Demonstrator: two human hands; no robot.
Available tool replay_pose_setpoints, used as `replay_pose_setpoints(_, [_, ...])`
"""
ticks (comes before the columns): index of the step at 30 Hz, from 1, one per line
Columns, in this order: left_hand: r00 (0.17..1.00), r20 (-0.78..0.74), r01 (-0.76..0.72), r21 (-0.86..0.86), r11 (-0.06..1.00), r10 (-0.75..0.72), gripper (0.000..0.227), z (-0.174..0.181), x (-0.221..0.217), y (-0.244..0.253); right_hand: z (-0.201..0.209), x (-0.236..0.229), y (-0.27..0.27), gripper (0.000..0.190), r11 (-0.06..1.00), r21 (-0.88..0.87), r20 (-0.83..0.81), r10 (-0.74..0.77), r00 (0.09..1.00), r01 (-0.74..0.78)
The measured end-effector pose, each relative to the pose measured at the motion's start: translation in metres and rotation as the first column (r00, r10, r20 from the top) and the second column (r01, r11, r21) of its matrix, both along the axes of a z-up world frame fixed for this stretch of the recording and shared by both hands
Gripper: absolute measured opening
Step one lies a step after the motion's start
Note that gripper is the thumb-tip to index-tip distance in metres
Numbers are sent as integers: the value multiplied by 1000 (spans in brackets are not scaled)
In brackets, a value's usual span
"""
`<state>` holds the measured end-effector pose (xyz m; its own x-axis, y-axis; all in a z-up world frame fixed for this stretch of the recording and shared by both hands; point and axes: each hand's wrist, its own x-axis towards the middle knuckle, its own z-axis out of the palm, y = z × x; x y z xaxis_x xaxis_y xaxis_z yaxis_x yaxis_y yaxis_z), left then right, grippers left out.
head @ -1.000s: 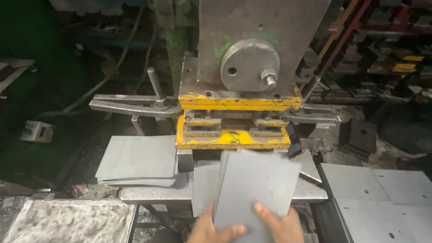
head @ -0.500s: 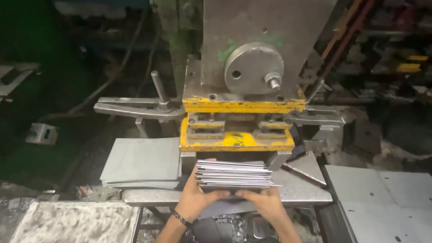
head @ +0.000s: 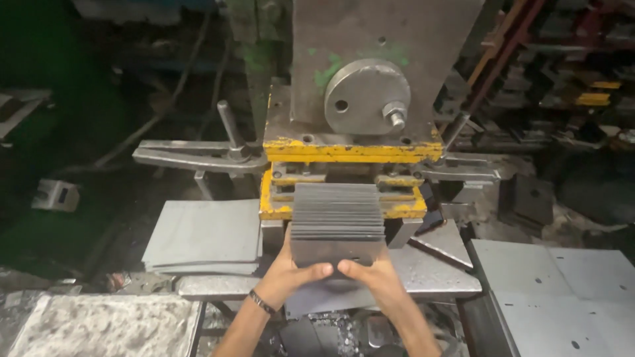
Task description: The recorder is using a manual industrial punch machine to stamp holes into rectangular metal plates.
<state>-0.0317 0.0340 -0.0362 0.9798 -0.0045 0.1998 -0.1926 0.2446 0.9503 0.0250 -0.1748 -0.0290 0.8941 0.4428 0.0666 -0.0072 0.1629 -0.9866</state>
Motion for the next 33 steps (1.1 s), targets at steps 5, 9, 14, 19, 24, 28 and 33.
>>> replay_pose_setpoints(5, [1000, 20, -11, -81, 997, 13, 121, 15, -4, -8, -5, -3, -1, 78, 998, 61, 0, 9, 1000, -9])
replay_pose_setpoints(9, [997, -50, -66, -147, 987, 59, 127, 13, -10, -16, -11, -7, -4, 71, 995, 86, 4, 54, 999, -54])
replay_pose_setpoints(14, [979, -56, -196, -4, 981, 195, 93, 7, -8, -12, -12, -2, -2, 55, 998, -29, 31, -49, 998, 50])
replay_pose_setpoints(19, [958, -141, -248, 42, 968, 251, 62, 16, -9, -5, -18, 3, -4, 51, 974, -121, 91, -183, 979, 194])
replay_pose_setpoints(24, [998, -15, -54, 68, 996, 55, 83, 15, 0, 2, -18, 4, -6, 65, 1000, -23, 33, -3, 999, 4])
replay_pose_setpoints(28, [998, 68, -14, -20, 1000, 15, 104, -2, 2, -3, 14, -10, 7, 82, 987, 152, 33, 39, 999, -44])
replay_pose_setpoints(33, [997, -30, -72, 28, 997, 72, 96, 25, -10, -4, -23, 1, -1, 73, 998, 17, 84, -54, 995, 53])
